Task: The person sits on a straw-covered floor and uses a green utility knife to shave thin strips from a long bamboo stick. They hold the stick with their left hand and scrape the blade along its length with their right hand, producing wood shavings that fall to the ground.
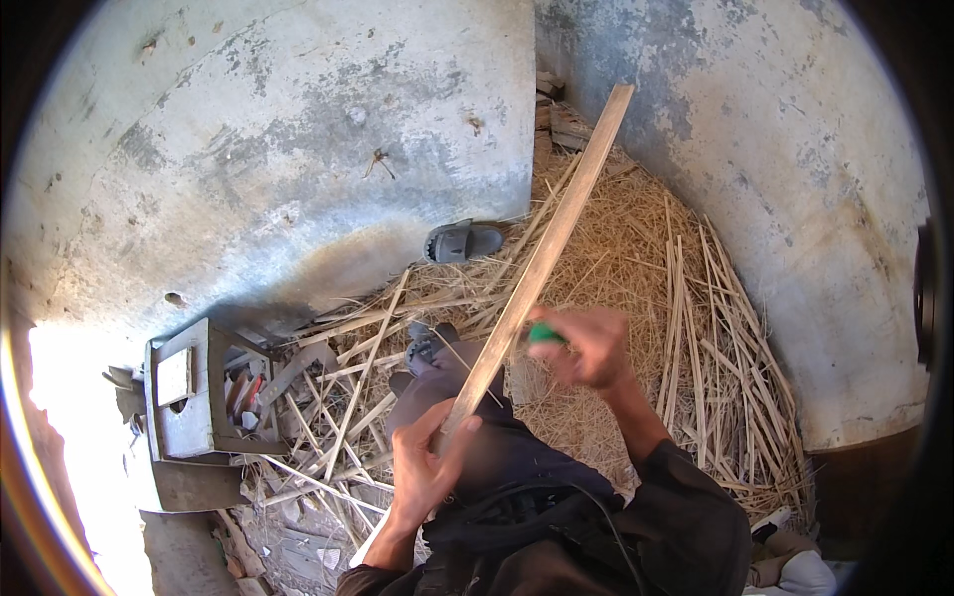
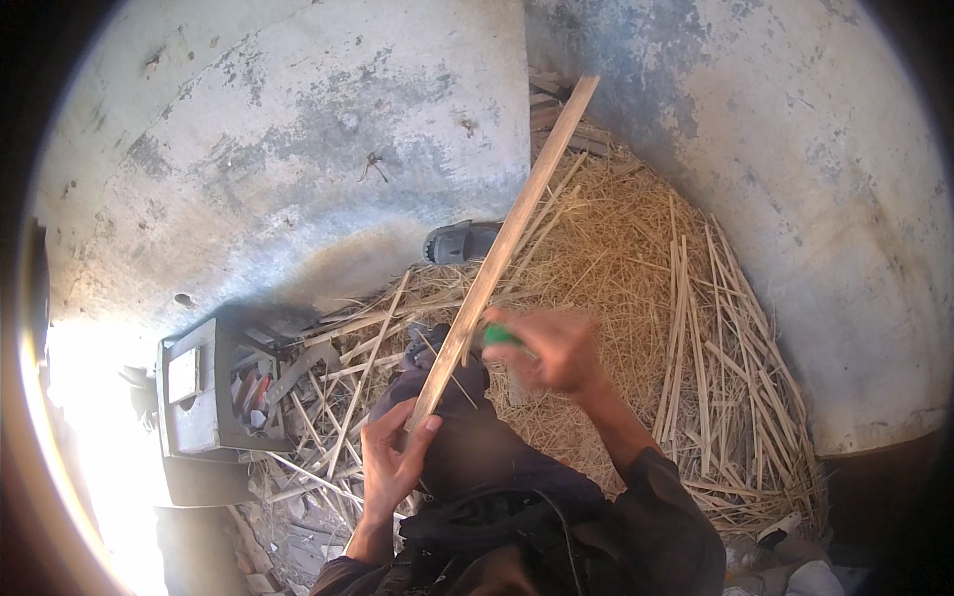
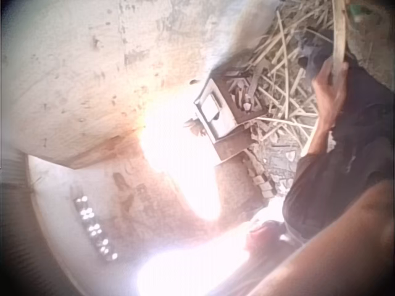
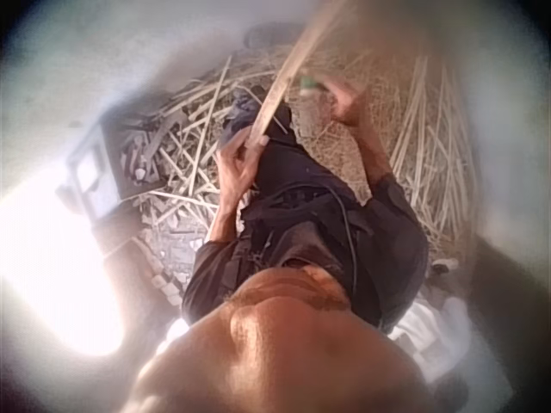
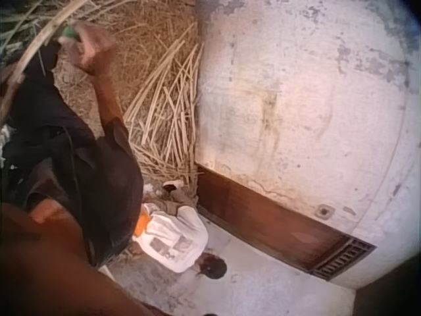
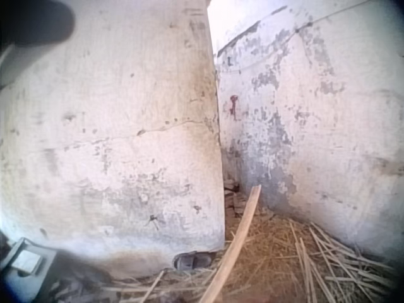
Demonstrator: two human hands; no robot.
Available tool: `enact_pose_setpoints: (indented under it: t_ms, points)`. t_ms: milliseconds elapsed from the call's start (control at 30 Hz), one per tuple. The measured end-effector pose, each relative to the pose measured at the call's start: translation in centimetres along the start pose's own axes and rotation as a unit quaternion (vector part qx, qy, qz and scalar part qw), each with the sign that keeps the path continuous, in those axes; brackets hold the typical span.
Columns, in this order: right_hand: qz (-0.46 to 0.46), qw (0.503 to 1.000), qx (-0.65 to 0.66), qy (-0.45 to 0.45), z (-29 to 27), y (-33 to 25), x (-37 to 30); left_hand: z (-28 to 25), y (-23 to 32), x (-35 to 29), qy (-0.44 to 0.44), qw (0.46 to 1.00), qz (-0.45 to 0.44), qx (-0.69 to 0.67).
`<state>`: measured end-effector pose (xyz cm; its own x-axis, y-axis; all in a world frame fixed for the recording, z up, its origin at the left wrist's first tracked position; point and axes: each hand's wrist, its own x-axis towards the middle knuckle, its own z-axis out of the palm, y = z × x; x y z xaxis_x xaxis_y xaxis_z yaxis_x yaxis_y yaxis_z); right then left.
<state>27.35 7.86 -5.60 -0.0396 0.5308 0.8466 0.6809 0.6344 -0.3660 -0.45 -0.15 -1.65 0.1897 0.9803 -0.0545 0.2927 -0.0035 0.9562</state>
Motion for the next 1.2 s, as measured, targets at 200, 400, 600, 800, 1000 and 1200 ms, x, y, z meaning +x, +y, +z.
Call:
enact_pose_setpoints:
  t_ms: [200, 400, 600, 800, 1000, 1200]
  points:
    - [0.252, 0.959, -0.076, 0.107, -5.3, 12.0, 1.1, -1.1, -0.4, -4.1, -0.079, 0.994, -0.03, 0.067]
    - [0.32, 0.939, 0.086, 0.094, -3.1, 8.7, -0.1, -1.2, 0.8, -2.8, 0.013, 0.996, -0.048, 0.078]
    - [0.214, 0.964, 0.158, -0.017, -0.9, 3.6, -1.9, -0.4, 0.2, -0.6, 0.054, 0.997, -0.004, 0.058]
    - [0.091, 0.98, 0.151, -0.092, -1.8, -1.0, 0.9, 0.7, 0.9, 0.4, 0.05, 0.996, 0.045, 0.05]
    - [0.022, 0.987, 0.141, -0.074, -1.1, -1.5, 2.1, 1.2, 2.5, 0.5, 0.042, 0.995, 0.061, 0.068]
    - [0.051, 0.991, 0.116, -0.053, -1.5, -1.6, 2.5, 1.1, 3.3, 0.5, 0.058, 0.991, 0.083, 0.085]
